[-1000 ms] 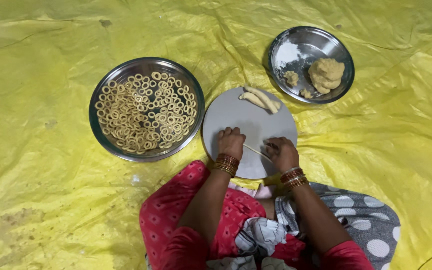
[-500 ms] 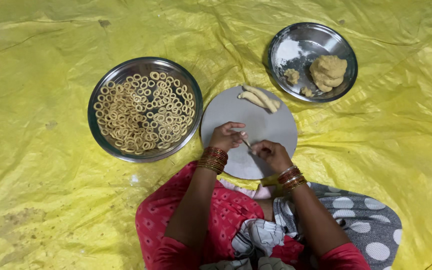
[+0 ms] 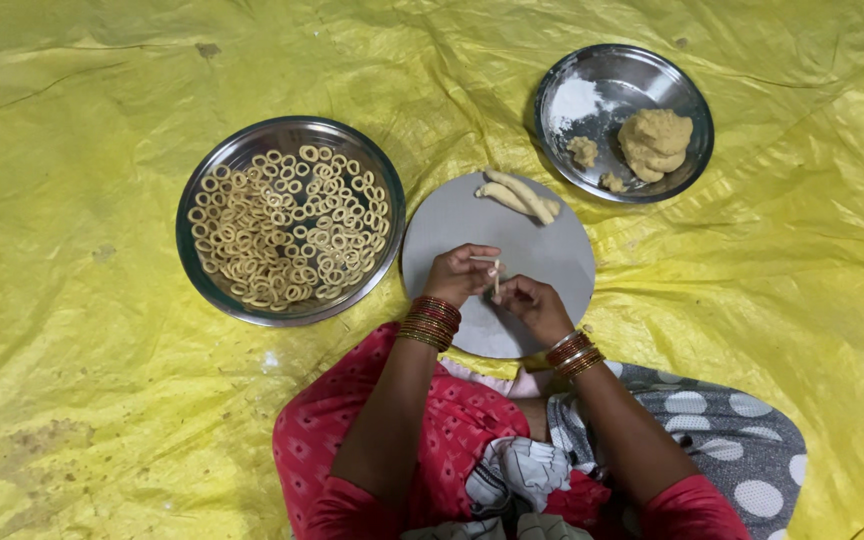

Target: The person sits on a yellow tarp and shapes dough into small rings. They roll a piece of dough into a thin rope, join the ends to form a ring, and place it into a metal tray. The process is repeated with additional dough pieces.

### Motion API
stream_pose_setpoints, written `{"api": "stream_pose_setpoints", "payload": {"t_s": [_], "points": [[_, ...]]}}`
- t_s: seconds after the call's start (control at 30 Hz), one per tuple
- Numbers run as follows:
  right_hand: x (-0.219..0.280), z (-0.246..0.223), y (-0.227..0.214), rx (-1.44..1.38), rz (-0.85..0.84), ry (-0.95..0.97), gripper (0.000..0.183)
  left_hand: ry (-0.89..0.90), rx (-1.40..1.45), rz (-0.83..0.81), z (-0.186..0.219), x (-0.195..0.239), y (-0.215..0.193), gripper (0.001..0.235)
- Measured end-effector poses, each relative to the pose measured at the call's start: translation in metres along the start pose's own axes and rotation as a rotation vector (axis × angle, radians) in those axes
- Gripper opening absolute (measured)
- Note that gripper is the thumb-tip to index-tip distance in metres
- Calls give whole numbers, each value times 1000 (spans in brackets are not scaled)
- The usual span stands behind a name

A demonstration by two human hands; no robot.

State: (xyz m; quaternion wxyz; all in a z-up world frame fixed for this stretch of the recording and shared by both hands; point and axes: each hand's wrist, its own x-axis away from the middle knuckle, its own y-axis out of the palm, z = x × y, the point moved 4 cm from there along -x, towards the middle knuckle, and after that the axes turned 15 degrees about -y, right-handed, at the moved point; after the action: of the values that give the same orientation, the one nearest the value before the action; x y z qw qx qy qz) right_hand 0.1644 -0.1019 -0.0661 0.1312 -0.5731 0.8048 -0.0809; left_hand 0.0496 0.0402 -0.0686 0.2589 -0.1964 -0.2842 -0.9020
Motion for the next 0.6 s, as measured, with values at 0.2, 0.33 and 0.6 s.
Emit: {"api": "stream_pose_setpoints", "payload": {"t_s": [0.2, 0.33, 0.6], "points": [[1, 11, 2, -318, -32, 13, 19, 151, -123, 121, 4, 1, 4, 31], [-1, 6, -2, -317, -4, 21, 26, 170, -322, 237, 15, 15, 13, 34], [-2, 1, -7, -347, 61, 113, 23, 354, -851, 487, 43, 51, 39, 30]]}}
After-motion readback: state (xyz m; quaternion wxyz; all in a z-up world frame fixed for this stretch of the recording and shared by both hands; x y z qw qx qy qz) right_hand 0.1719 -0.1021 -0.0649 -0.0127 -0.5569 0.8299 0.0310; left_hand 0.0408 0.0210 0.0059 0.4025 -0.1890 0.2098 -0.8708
